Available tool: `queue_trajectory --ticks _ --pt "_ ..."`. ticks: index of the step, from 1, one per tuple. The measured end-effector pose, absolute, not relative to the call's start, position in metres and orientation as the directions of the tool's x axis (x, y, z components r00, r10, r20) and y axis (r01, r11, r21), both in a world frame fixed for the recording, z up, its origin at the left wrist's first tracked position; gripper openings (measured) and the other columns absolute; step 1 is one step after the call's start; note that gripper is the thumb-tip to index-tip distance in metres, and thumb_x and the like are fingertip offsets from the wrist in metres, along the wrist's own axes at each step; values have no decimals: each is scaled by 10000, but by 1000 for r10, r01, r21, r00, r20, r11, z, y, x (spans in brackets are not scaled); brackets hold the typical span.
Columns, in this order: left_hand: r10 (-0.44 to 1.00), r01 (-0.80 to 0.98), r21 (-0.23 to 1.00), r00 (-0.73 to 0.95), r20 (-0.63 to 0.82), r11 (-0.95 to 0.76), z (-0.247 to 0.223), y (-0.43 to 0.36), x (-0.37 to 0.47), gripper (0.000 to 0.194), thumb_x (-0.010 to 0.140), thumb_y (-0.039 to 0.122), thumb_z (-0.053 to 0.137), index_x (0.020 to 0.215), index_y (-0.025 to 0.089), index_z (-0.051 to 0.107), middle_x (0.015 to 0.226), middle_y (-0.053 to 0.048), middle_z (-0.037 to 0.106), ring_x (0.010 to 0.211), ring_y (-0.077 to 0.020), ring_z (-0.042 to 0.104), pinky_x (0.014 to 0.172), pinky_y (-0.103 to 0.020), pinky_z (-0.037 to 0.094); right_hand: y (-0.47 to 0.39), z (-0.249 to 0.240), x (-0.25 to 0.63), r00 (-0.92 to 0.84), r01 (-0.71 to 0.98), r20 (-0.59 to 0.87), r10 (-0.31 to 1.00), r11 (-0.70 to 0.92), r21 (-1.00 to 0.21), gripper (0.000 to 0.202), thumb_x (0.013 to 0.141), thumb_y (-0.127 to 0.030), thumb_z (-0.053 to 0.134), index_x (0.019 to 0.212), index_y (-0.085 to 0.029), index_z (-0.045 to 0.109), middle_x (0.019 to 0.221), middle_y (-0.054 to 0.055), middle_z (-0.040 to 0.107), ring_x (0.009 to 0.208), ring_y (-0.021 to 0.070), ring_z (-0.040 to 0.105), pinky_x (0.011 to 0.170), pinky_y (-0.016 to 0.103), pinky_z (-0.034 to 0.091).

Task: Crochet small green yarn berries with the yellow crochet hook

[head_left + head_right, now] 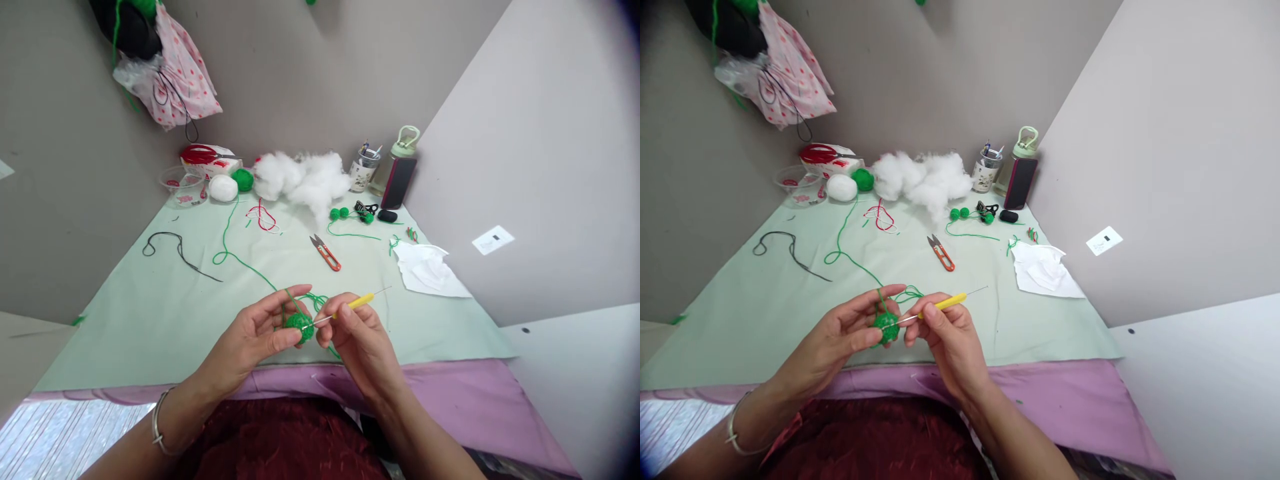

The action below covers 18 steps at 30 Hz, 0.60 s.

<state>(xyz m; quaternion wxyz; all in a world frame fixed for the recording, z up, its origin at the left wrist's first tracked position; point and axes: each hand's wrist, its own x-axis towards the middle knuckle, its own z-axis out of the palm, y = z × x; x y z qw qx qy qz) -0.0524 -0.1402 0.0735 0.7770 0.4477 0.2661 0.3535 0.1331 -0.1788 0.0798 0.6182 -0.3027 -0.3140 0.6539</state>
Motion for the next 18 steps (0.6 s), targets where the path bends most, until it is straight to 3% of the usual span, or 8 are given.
queue_trajectory --ticks 7,13,16,18 --pt "725 -348 801 672 -149 487 76 -141 -50 506 937 352 705 1425 227 659 897 -22 655 713 -148 663 688 -290 535 -176 77 134 66 -512 141 988 155 -845 135 930 -348 770 880 -235 825 802 9 772 620 89 664 661 209 566" --pt "659 -383 724 740 -131 574 73 -139 -52 460 991 377 578 1387 166 680 793 -26 673 557 -105 590 539 -224 454 -176 78 140 68 -407 184 981 196 -892 155 939 -341 759 870 -221 829 803 18 752 658 103 679 689 225 549" --pt "659 -379 728 740 -132 571 71 -139 -52 432 989 384 588 1348 178 711 773 -17 670 559 -100 584 547 -221 447 -176 79 141 44 -471 127 991 133 -872 157 935 -344 763 853 -223 820 768 9 732 631 95 662 639 210 530" --pt "691 -370 763 711 -135 529 71 -139 -51 416 974 382 638 1340 205 723 811 -16 680 669 -119 629 653 -238 493 -177 78 140 31 -506 111 993 111 -855 157 941 -351 756 859 -231 814 735 0 712 609 95 642 616 211 521"
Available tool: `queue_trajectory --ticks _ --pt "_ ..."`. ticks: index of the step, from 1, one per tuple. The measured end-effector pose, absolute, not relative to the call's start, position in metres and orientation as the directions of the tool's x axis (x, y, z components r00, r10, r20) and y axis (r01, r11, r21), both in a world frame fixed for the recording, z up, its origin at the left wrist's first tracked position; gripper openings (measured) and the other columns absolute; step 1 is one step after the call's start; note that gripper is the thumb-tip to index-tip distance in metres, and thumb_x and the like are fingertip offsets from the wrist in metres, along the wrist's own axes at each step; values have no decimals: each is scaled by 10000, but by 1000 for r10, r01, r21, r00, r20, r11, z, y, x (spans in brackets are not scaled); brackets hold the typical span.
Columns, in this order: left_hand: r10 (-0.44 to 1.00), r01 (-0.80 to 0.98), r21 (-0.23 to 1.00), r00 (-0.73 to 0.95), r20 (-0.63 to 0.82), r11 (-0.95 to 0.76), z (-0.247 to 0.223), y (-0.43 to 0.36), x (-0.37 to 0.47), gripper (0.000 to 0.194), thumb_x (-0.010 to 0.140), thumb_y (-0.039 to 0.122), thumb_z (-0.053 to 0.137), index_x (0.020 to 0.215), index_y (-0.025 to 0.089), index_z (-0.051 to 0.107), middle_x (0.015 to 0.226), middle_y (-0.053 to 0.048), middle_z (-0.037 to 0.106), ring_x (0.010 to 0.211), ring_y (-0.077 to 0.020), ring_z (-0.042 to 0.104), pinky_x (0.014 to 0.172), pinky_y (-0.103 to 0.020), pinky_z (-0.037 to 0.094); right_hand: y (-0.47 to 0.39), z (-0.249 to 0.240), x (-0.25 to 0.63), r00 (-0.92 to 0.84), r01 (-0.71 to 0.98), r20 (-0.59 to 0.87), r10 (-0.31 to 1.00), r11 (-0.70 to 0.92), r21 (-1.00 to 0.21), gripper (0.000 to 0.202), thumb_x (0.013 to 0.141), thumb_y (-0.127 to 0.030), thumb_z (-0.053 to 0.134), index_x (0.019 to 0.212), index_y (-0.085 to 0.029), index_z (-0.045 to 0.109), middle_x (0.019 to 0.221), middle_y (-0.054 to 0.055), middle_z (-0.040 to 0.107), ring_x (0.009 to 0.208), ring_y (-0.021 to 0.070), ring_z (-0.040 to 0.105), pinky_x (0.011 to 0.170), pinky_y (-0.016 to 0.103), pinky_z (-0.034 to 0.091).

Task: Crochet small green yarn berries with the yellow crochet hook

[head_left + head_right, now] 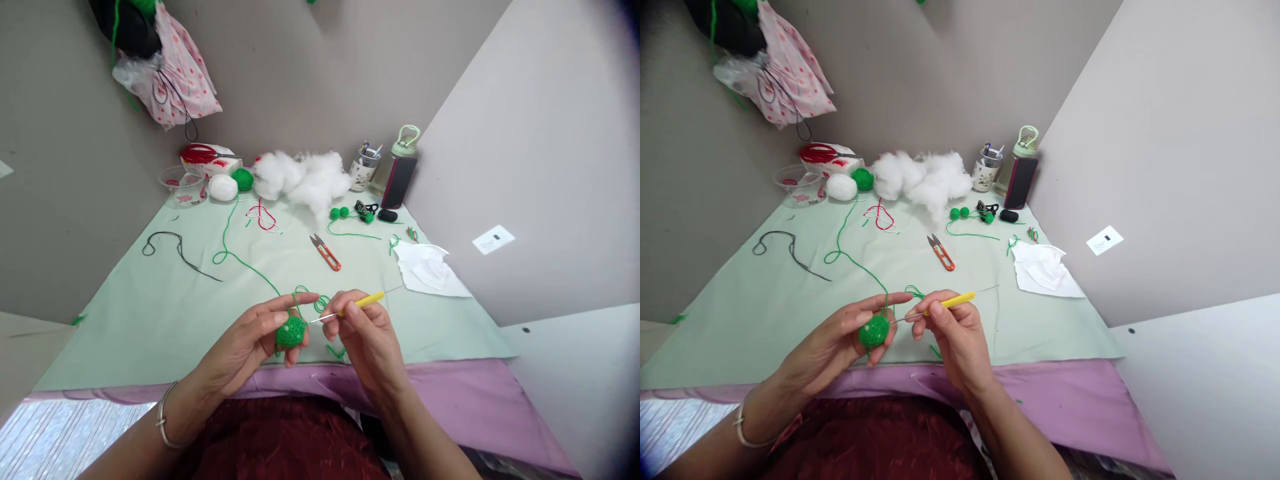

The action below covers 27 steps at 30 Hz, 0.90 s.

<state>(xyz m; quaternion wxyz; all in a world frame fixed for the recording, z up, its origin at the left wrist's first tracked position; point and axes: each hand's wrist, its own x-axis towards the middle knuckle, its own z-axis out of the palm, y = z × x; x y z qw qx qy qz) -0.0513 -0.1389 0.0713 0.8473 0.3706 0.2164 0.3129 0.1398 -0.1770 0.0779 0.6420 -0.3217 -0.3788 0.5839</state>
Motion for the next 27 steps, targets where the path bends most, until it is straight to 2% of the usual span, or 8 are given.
queue_trajectory --ticks 3,7,9,11,15,19,23,27 --pt "747 -333 847 656 -108 415 71 -139 -50 455 907 343 767 1355 286 718 971 -14 719 941 -160 668 892 -271 495 -178 75 137 51 -464 204 978 204 -862 154 957 -370 735 900 -254 818 752 4 713 632 116 637 634 246 535" --pt "806 -237 933 586 -84 270 69 -140 -51 541 846 297 853 1356 394 700 1163 8 740 1196 -203 636 1083 -327 425 -181 72 132 81 -148 411 908 419 -896 147 996 -295 687 1005 -291 834 966 49 779 912 188 709 819 334 581" --pt "836 -178 961 542 -83 211 69 -141 -52 584 810 286 887 1351 397 699 1241 11 725 1306 -223 583 1158 -347 369 -183 71 131 60 -17 482 874 484 -875 188 1007 -239 664 1071 -309 827 1055 57 792 1023 214 713 899 380 579" --pt "845 -138 971 527 -93 193 71 -143 -53 636 785 310 905 1378 361 682 1258 -10 711 1328 -247 570 1183 -377 354 -183 70 130 54 34 527 848 526 -850 217 1008 -207 656 1101 -313 821 1064 55 802 1017 214 718 901 386 579" --pt "849 -122 967 512 -134 226 80 -147 -52 739 774 371 902 1452 294 620 1114 -32 686 1144 -250 651 1112 -420 442 -179 66 130 98 -106 457 884 466 -878 160 1005 -257 671 1020 -294 826 956 37 810 885 188 711 778 332 575" --pt "889 -85 986 449 -88 141 85 -148 -50 715 767 352 910 1430 337 642 976 7 624 1055 -218 638 1122 -419 429 -175 63 132 61 -280 371 926 373 -884 135 1002 -301 677 1000 -284 811 942 38 802 796 173 672 717 326 546" --pt "910 -72 996 415 -18 53 84 -147 -50 663 742 332 931 1358 400 696 946 21 579 1085 -212 594 1186 -422 358 -175 63 135 45 -311 362 931 358 -881 140 1008 -314 665 981 -275 797 898 32 783 759 171 663 719 340 545" --pt "908 -64 997 419 -3 33 83 -146 -51 672 735 318 936 1354 421 697 946 26 561 1066 -205 585 1164 -413 383 -175 64 139 9 -322 390 921 372 -871 155 1022 -336 642 980 -272 777 912 37 793 773 178 677 738 351 550"
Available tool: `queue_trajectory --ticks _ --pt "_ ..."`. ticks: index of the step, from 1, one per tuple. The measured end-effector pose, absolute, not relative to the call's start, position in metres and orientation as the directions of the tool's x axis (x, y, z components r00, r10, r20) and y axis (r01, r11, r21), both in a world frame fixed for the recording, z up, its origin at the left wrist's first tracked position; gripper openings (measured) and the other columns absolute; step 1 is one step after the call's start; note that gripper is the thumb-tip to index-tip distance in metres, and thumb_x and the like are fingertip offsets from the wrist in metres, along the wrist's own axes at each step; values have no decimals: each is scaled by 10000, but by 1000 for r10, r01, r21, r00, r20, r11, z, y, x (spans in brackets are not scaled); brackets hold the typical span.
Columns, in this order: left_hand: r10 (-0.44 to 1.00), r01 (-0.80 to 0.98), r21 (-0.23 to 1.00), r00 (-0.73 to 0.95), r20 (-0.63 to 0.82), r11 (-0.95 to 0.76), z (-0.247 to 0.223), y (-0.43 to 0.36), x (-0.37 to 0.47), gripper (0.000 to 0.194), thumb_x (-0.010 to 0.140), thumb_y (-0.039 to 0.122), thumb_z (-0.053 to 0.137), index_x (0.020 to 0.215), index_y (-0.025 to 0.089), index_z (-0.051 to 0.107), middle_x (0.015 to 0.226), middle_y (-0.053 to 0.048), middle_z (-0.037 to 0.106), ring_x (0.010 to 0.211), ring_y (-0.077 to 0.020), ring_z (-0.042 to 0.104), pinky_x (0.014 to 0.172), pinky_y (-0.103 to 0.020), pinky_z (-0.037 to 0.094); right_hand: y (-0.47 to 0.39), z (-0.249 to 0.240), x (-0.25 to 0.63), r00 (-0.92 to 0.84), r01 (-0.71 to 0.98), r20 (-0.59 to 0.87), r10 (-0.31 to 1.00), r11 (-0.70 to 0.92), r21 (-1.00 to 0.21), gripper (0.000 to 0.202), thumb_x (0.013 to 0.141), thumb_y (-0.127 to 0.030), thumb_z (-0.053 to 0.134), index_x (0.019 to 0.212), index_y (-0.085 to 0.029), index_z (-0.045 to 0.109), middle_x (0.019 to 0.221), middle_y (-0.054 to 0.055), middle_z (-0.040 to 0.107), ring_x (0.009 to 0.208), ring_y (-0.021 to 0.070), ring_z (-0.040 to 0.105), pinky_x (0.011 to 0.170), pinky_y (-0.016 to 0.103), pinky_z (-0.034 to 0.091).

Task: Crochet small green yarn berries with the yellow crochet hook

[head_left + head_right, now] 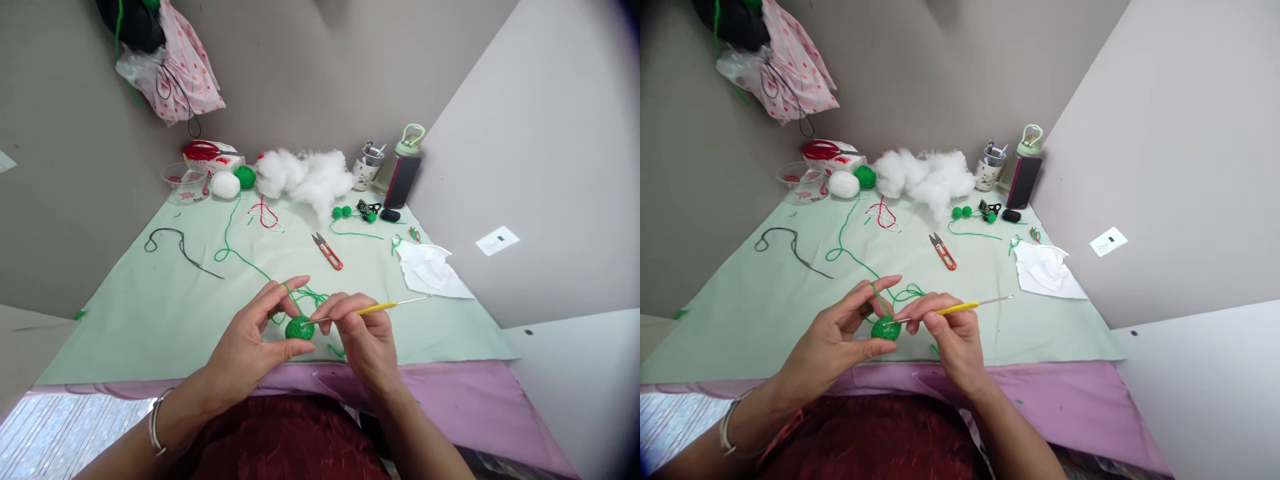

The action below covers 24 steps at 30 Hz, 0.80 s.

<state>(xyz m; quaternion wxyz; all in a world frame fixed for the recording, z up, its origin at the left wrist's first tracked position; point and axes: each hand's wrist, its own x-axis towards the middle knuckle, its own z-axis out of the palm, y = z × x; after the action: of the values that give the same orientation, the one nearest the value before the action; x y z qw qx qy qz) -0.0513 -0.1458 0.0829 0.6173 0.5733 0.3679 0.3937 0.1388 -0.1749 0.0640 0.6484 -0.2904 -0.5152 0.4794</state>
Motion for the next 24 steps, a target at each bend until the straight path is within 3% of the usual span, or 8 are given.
queue_trajectory --ticks 9,14,20,24 --pt "902 -2 1000 431 7 -7 84 -146 -50 683 745 345 924 1382 375 680 933 31 523 948 -182 561 1096 -404 422 -178 74 151 -97 -120 459 883 448 -886 211 1041 -347 600 974 -252 776 942 65 810 836 210 727 761 387 589" --pt "906 45 999 423 -21 2 86 -148 -48 662 771 330 891 1394 356 668 928 27 501 936 -191 558 1028 -397 451 -178 82 157 -221 70 554 803 579 -812 197 1049 -297 583 1066 -263 776 988 70 823 914 226 753 790 407 609" --pt "934 4 999 355 39 -43 83 -149 -44 527 793 315 866 1301 337 730 868 24 480 935 -206 564 1087 -401 408 -180 83 157 -344 334 669 658 752 -568 226 1055 -218 542 1206 -248 707 1104 104 797 947 206 741 787 373 628" --pt "955 -51 998 293 42 -28 74 -157 -38 608 836 337 845 1414 346 657 930 12 498 918 -187 546 1018 -342 460 -189 82 152 -403 544 708 580 774 -324 280 994 -153 614 1249 -242 687 1148 135 798 954 225 756 767 364 655"
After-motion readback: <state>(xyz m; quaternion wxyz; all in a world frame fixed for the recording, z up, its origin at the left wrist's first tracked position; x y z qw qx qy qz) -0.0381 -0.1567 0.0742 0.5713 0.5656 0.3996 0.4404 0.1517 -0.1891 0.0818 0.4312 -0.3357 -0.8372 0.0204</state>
